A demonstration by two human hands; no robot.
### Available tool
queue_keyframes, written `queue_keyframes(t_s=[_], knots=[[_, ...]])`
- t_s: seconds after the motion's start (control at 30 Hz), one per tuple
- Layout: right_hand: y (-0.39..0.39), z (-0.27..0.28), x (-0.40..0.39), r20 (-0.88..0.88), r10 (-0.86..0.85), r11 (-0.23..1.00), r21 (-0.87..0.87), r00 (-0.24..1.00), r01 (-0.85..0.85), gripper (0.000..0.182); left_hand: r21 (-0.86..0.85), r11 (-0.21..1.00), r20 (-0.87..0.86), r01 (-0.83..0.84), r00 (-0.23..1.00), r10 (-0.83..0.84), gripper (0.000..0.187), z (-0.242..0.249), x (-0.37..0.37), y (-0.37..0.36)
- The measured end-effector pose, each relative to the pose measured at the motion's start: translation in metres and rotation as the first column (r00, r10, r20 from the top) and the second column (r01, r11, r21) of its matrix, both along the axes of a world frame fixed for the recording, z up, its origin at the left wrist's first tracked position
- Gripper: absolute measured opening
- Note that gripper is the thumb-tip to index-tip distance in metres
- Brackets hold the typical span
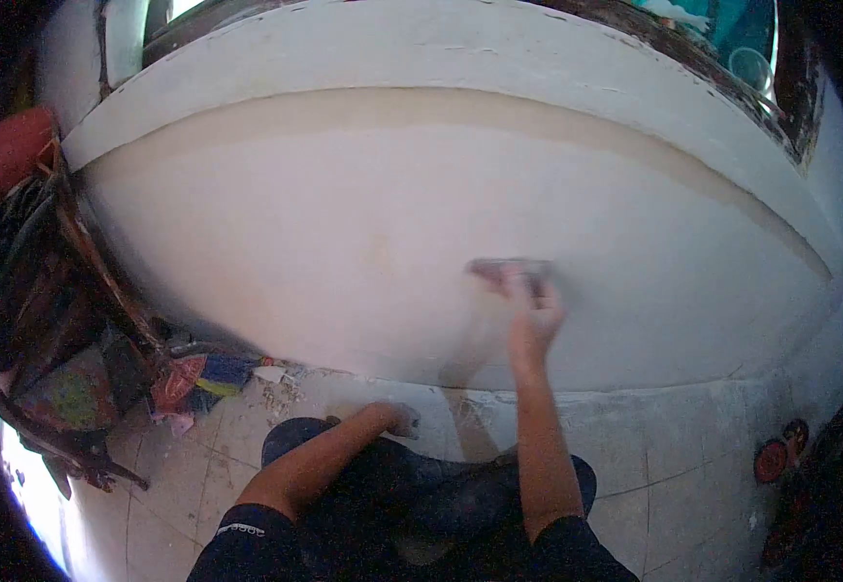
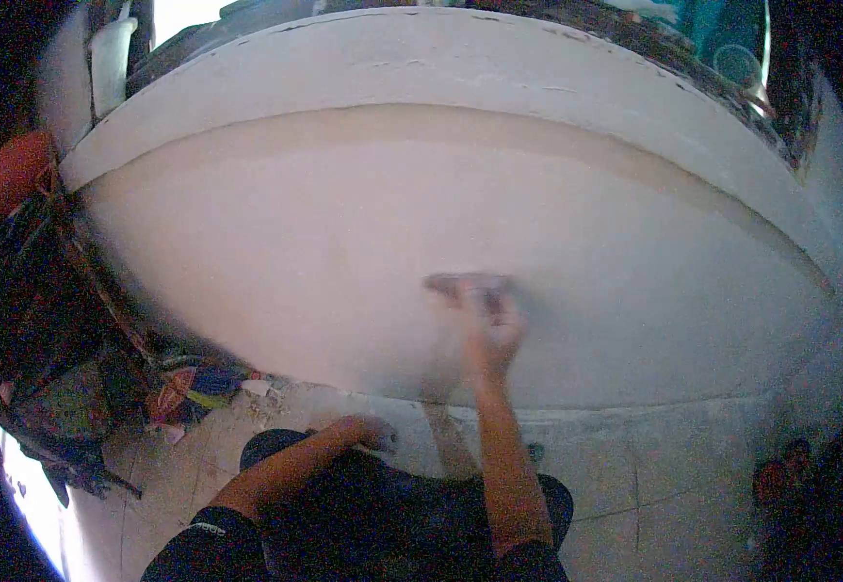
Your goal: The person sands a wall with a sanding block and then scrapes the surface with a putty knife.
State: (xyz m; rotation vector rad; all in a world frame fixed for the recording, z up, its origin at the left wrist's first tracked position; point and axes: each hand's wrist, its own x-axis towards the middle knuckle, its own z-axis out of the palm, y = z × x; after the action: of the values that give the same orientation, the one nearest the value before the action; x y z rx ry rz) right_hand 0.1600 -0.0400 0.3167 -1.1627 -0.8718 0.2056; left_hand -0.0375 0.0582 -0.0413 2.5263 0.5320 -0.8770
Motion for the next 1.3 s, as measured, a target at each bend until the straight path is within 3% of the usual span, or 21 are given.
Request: queue_keyframes(t_s=[0.07,0.1,0.17,0.23,0.37,0.43,0.5,0.53,0.6,0.63,0.7,0.83,0.93,1.0,1.07,1.13,1.17,1.23,1.3], knots=[[0.001,-0.002,-0.002,-0.052,0.042,0.998,0.046,0.998,-0.039,0.017,0.013,0.999,0.021,0.037,0.999,-0.037,0.058,0.001,0.000,0.000],[0.004,0.000,-0.001,-0.092,0.097,0.992,0.093,0.991,-0.089,0.016,-0.026,0.999,-0.046,-0.034,0.998,0.033,0.058,0.027,0.001,-0.004],[-0.012,0.022,0.023,-0.280,-0.028,0.989,0.130,0.960,0.067,0.018,-0.061,0.992,-0.114,-0.110,0.988,0.103,0.059,0.048,-0.001,-0.008],[-0.037,0.051,0.039,-0.419,0.002,0.950,0.284,0.908,0.129,0.021,-0.041,0.992,0.021,-0.119,0.993,0.120,0.057,0.050,-0.006,-0.012],[-0.028,0.027,0.066,-0.440,-0.055,0.900,0.367,0.896,0.235,0.024,-0.024,0.998,-0.003,-0.065,0.998,0.065,0.057,0.101,-0.008,-0.022],[-0.011,0.018,0.031,-0.400,0.006,0.953,0.280,0.917,0.116,0.021,-0.045,0.987,-0.039,-0.157,0.987,0.155,0.058,0.130,-0.012,-0.032],[-0.003,0.010,-0.009,-0.164,0.057,0.992,0.119,0.985,-0.037,0.021,-0.144,0.985,-0.008,-0.093,0.996,0.093,0.059,0.075,-0.018,-0.009],[0.001,0.007,-0.019,-0.166,0.057,0.992,0.120,0.984,-0.037,0.021,-0.238,0.971,0.036,-0.020,0.999,0.030,0.059,0.043,-0.019,0.002],[0.009,0.004,-0.029,-0.235,0.214,0.972,0.149,0.948,-0.183,0.018,-0.139,0.990,0.005,0.001,1.000,-0.001,0.060,-0.001,-0.010,0.004],[0.008,0.008,-0.020,-0.231,0.216,0.971,0.157,0.949,-0.183,0.018,-0.039,0.999,-0.027,0.026,0.999,-0.027,0.061,0.002,-0.004,0.006],[-0.010,0.018,0.016,-0.257,-0.035,0.991,0.115,0.966,0.067,0.018,-0.028,0.999,-0.032,-0.026,0.999,0.026,0.061,0.027,-0.004,0.000],[-0.044,0.042,0.078,-0.484,-0.141,0.901,0.298,0.864,0.314,0.023,-0.012,0.999,-0.067,-0.045,0.997,0.044,0.060,0.059,-0.001,-0.013],[-0.041,0.040,0.078,-0.437,-0.196,0.909,0.254,0.878,0.330,0.024,-0.068,0.993,0.007,-0.091,0.996,0.092,0.059,0.075,-0.011,-0.015],[-0.035,0.040,0.044,-0.334,-0.196,0.965,0.101,0.922,0.242,0.022,-0.106,0.990,0.015,-0.095,0.995,0.097,0.058,0.095,-0.020,-0.017],[-0.013,0.022,0.016,-0.118,-0.075,0.996,0.040,0.990,0.080,0.020,-0.141,0.986,0.024,-0.092,0.995,0.097,0.057,0.088,-0.017,-0.017],[0.001,0.018,-0.019,0.007,0.004,1.000,-0.002,1.000,-0.004,0.019,0.026,0.998,-0.092,-0.063,0.994,0.066,0.055,0.066,0.000,-0.017],[0.004,0.014,-0.015,0.004,-0.005,1.000,0.002,1.000,0.005,0.019,0.030,0.998,-0.094,-0.055,0.994,0.058,0.055,0.070,-0.004,-0.015],[0.009,0.007,-0.005,-0.037,0.022,0.997,0.070,0.999,-0.020,0.020,-0.122,0.984,-0.012,-0.128,0.992,0.128,0.055,0.126,-0.019,-0.025],[-0.014,0.033,0.011,-0.252,-0.021,0.985,0.160,0.968,0.063,0.020,-0.073,0.992,-0.029,-0.107,0.994,0.105,0.056,0.113,-0.013,-0.023]])
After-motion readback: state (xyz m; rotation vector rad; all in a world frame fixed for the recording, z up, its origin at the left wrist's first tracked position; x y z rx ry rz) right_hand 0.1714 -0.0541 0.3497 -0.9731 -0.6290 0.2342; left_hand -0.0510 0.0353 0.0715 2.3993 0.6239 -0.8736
